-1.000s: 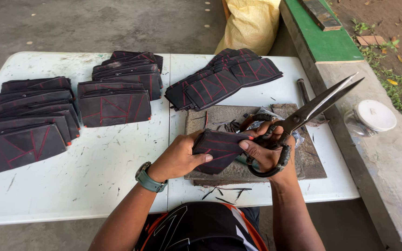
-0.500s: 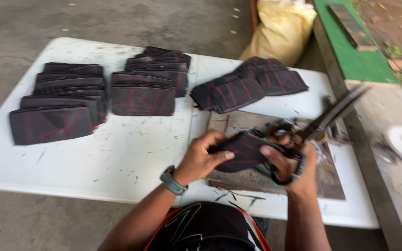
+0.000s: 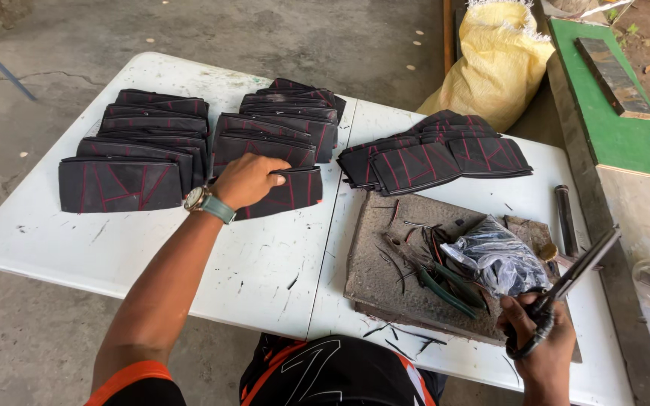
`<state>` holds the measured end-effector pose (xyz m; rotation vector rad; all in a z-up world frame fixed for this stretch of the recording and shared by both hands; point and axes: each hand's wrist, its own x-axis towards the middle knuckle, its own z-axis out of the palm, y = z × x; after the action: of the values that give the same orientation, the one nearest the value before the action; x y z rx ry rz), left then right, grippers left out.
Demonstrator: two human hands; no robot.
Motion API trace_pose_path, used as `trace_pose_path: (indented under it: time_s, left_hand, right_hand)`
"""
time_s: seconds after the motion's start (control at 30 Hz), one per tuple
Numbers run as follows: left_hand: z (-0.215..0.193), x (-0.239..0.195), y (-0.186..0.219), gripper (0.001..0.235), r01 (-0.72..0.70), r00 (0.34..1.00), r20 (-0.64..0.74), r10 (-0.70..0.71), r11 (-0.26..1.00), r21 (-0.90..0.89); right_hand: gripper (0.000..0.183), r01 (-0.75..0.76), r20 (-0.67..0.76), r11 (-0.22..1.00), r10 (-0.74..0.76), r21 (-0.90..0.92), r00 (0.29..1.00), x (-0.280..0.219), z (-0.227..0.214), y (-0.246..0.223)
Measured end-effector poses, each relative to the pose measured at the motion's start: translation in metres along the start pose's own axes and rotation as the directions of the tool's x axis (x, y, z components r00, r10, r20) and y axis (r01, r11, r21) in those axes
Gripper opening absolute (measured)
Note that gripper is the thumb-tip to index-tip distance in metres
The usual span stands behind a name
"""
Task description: The person trims excess threads from black pouches with red stitching using scissors. They handle each pouch individually, cutting threads along the edges and occasionally adjusting the zipper before placing the finished pouches in a stack.
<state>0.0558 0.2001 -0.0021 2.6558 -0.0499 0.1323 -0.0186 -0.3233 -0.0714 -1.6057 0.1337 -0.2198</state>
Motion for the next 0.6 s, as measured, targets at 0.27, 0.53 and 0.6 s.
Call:
trace_pose_path:
  time_s: [0.27,0.53,0.6]
  left_hand:
    - [0.029,0.033,-0.008,0.056,-0.101,0.954,-0.274,0.121,0.991,0.084]
    - [0.124,0.101,0.098,0.079,-0.262,0.941,-0.225,0.253,0.965,-0.007]
    - [0.130,0.119,0.121,0.091,-0.202,0.968,-0.145,0.203,0.979,0.020]
  right_hand:
    - [0.029,0.015,-0.016,0.999,-0.016,-0.049,1.000,0.013,-0.009,0.021]
    - [0.038,-0.009,-0.135,0.766,-0.102,-0.643,0.986,0.015,-0.048,0.012]
    - [0.045,-0.067,-0.173,0.741,-0.067,-0.668,0.983,0.016,-0.049,0.006]
